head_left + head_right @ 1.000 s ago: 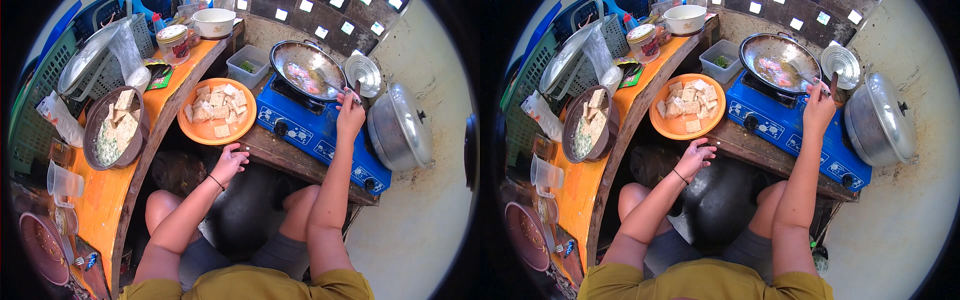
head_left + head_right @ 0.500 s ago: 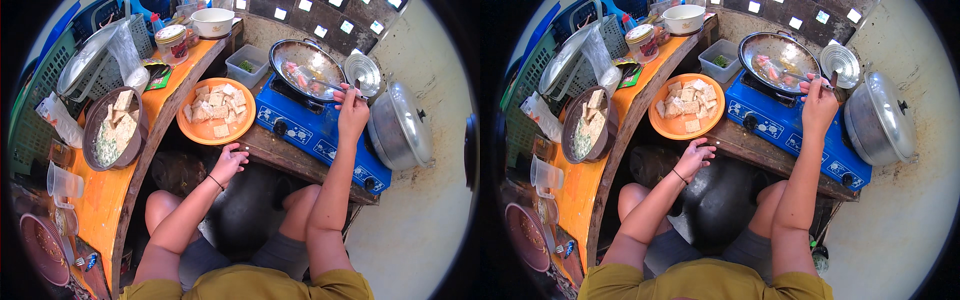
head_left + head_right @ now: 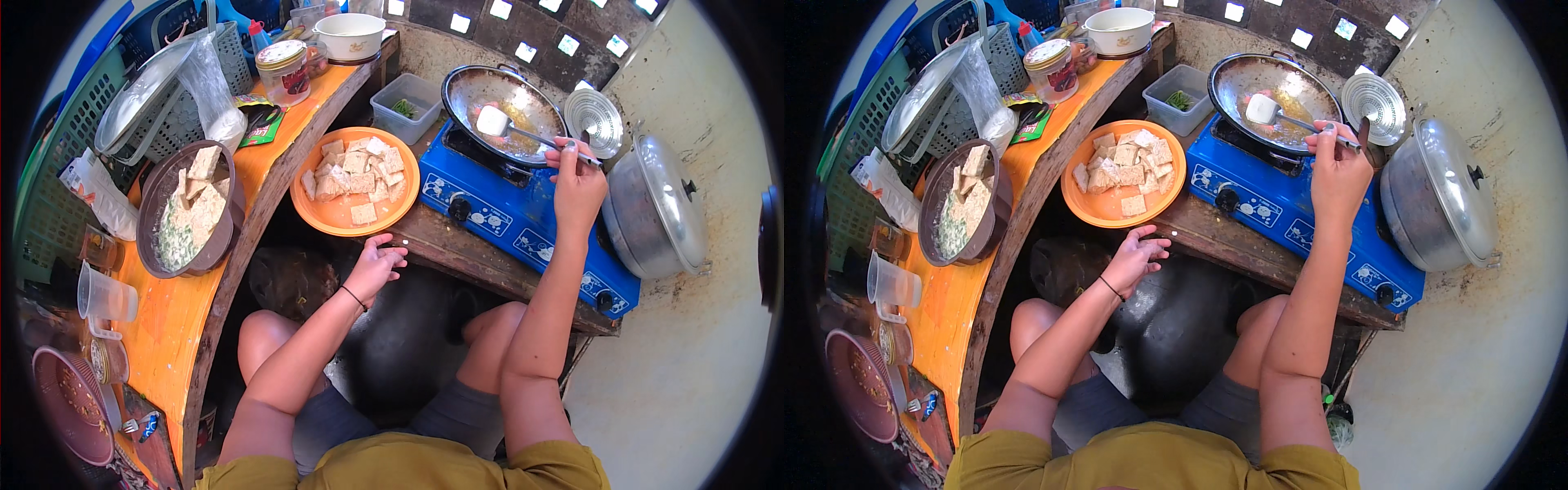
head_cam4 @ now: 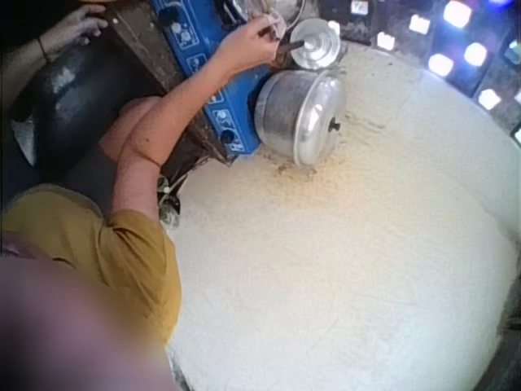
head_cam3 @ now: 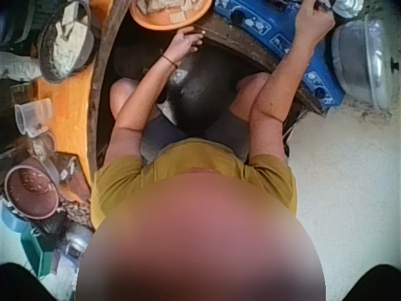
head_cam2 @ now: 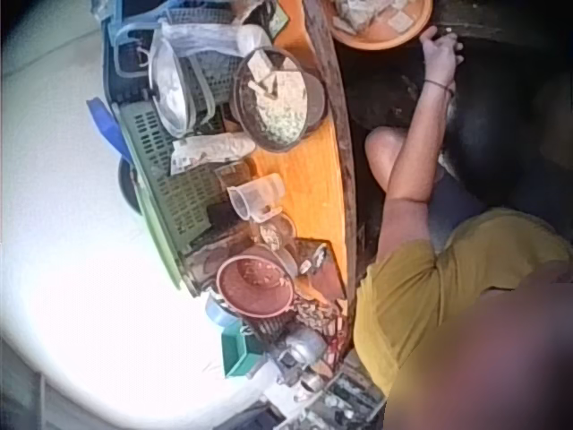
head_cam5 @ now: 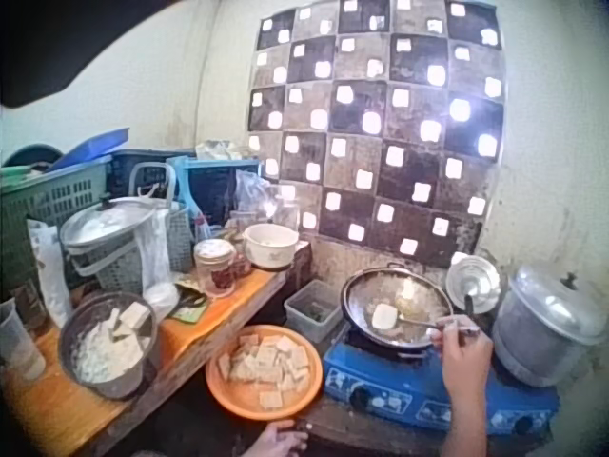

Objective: The recorder prepares tofu slices by placing them in a bowl and then frying them in a pan on a portable stove.

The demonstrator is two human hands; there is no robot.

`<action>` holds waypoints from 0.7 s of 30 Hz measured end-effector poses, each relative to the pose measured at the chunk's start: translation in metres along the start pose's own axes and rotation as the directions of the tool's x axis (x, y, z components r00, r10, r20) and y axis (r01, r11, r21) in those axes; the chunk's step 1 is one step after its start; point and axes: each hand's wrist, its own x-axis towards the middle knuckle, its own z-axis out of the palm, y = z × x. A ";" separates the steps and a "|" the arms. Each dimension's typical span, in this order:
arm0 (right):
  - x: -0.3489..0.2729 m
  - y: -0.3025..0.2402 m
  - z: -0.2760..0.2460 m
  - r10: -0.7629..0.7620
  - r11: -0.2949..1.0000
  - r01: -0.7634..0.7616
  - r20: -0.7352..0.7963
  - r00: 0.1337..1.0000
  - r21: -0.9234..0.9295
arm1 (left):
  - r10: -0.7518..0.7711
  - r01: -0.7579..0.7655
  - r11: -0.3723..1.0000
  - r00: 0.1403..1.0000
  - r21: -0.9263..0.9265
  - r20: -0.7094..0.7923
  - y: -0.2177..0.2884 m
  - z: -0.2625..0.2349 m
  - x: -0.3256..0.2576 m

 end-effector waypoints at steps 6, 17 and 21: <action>0.002 0.012 0.003 0.032 0.999 -0.031 0.038 0.999 -0.020 | -0.006 0.006 1.000 1.000 0.001 -0.006 0.002 0.001 -0.001; 0.009 0.046 0.007 -0.055 0.996 0.046 -0.116 0.992 -0.075 | -0.005 0.005 1.000 1.000 -0.004 -0.005 0.001 0.001 -0.001; 0.010 0.057 0.007 -0.007 0.994 -0.006 -0.113 0.994 -0.112 | -0.005 0.005 1.000 1.000 0.001 -0.005 0.001 0.002 -0.001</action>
